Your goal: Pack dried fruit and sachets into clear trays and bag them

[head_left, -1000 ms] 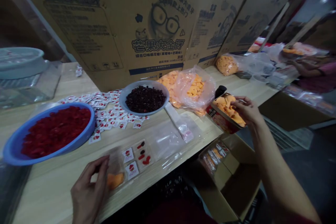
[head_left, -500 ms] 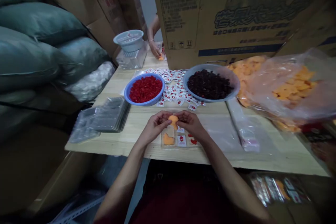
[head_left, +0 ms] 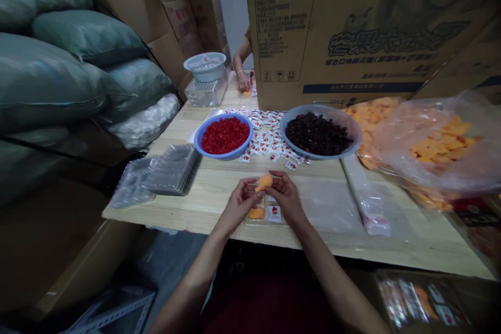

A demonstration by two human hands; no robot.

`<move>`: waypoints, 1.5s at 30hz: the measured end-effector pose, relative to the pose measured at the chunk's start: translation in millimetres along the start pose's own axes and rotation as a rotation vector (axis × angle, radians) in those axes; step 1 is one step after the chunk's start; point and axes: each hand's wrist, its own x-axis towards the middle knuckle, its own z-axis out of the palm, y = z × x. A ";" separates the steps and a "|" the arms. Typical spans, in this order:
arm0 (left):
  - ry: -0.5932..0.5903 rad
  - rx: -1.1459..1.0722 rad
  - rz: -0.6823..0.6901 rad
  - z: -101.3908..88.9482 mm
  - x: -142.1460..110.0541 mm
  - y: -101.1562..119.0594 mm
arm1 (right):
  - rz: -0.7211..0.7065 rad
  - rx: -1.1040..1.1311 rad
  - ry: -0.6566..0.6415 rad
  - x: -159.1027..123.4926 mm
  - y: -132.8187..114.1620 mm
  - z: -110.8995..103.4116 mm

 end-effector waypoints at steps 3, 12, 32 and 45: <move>0.040 -0.042 0.007 -1.0 3.7 -4.1 | -0.024 -0.001 0.026 -7.6 8.3 5.8; -0.423 0.833 0.214 -44.8 38.0 24.0 | -0.143 -0.472 0.042 -18.9 11.2 -34.7; -0.066 1.225 0.353 -30.1 15.5 -9.2 | -0.362 -1.362 -0.276 -20.3 28.4 7.4; -0.058 0.827 0.671 17.2 -19.7 -7.5 | 0.053 -0.288 -0.110 -38.7 -13.6 -2.7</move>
